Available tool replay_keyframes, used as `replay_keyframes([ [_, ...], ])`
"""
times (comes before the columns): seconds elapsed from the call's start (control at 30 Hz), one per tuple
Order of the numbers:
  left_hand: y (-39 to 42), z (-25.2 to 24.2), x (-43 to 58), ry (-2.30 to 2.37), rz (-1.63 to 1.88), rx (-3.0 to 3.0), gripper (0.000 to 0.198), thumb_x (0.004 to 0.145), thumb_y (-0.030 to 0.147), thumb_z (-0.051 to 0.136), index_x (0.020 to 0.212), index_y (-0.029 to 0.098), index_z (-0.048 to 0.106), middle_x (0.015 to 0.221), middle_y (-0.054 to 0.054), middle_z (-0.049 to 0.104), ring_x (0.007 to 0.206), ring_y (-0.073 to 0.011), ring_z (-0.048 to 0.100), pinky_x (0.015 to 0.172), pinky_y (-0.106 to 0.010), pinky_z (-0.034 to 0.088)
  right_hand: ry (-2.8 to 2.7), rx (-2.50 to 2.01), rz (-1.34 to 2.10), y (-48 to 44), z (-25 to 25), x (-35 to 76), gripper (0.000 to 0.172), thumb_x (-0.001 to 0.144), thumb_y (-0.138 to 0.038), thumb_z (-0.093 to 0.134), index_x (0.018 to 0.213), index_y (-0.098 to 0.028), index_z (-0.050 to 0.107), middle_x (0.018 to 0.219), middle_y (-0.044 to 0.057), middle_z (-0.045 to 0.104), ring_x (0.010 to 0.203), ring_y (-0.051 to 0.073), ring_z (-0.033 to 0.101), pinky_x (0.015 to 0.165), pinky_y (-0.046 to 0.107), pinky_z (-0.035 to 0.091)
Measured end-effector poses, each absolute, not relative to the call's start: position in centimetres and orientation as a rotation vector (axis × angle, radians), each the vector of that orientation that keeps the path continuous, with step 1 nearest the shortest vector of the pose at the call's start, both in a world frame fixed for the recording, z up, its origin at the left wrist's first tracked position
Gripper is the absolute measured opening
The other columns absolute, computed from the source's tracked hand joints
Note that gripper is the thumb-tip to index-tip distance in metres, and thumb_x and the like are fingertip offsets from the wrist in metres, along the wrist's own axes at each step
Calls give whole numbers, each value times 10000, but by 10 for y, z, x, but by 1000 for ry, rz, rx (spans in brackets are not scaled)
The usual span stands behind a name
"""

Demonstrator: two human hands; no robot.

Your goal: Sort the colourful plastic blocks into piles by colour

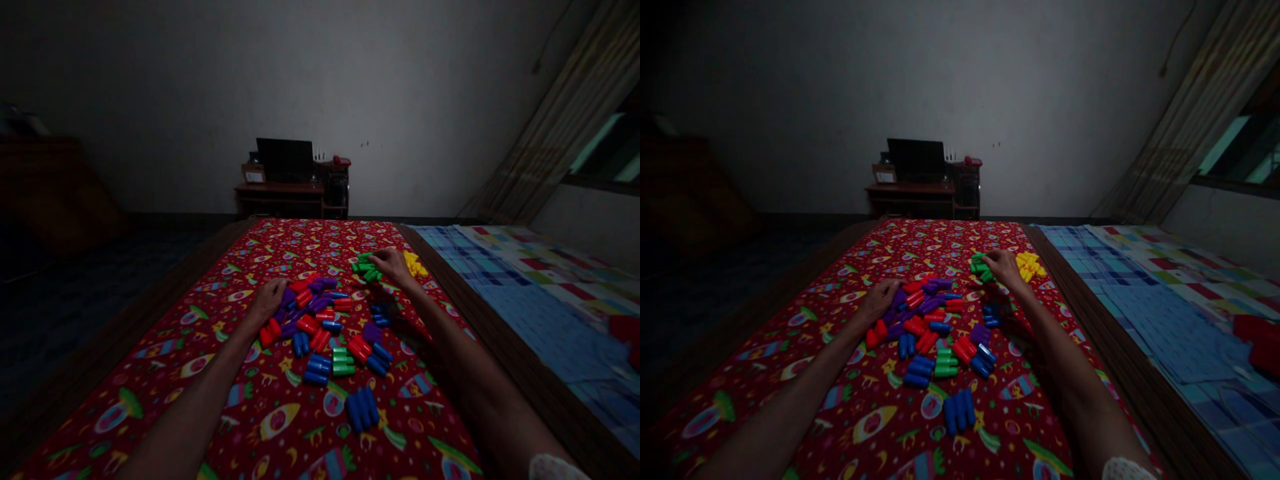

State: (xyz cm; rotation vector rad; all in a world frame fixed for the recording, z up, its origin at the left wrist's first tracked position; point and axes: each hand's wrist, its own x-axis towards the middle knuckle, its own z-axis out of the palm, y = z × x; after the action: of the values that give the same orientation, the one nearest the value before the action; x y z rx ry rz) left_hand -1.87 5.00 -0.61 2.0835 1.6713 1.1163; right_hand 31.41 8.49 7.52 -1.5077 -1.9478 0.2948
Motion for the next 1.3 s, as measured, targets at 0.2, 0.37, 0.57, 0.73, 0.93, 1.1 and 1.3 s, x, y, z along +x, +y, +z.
replay_keyframes([
  [0.2,50,-6,-20,1672,1126,2083,520,867,518,287,838,193,691,979,-95,726,971,-240,649,917,-369,501,-1974,-1743,-82,118,64,315,249,858,-245,527,995,-165,719,985,111,722,883,211,639,713,263,423],
  [0.37,49,-6,-18,1654,1146,2081,496,864,497,293,838,197,687,979,-86,726,966,-234,645,913,-358,497,-2027,-1540,-13,101,59,311,246,882,-234,504,983,-147,711,973,104,715,880,193,623,752,260,414],
  [0.57,49,-5,-18,1636,1154,2067,487,866,493,308,835,196,694,957,-83,730,957,-236,647,905,-369,498,-2545,-1074,354,9,57,279,303,922,-323,496,784,-144,699,668,34,646,591,122,538,591,234,352],
  [0.73,48,-5,-19,1669,1128,2058,465,872,460,322,877,184,696,994,-88,725,968,-232,645,905,-363,497,-2894,-673,268,-61,43,273,349,813,-423,672,1068,-185,663,982,98,681,933,218,595,815,309,422],
  [0.93,49,-5,-17,1664,1124,2061,469,865,442,309,858,176,695,999,-99,723,973,-237,646,919,-374,493,-2700,-779,496,-37,54,279,497,819,-302,658,1295,-201,557,1173,123,642,1090,255,574,925,387,435],
  [1.1,49,-5,-18,1653,1138,2061,471,867,461,309,843,184,690,1001,-94,723,973,-237,645,917,-375,494,-2098,-822,1120,19,69,289,624,775,-449,673,1332,-202,538,1230,108,630,1025,235,620,814,342,505],
  [1.3,49,-5,-18,1645,1141,2069,487,864,488,304,830,187,685,1001,-100,724,970,-240,645,922,-376,492,-1871,-866,1249,47,49,295,569,765,-492,650,1216,-146,632,957,69,709,906,222,659,789,351,525],
])
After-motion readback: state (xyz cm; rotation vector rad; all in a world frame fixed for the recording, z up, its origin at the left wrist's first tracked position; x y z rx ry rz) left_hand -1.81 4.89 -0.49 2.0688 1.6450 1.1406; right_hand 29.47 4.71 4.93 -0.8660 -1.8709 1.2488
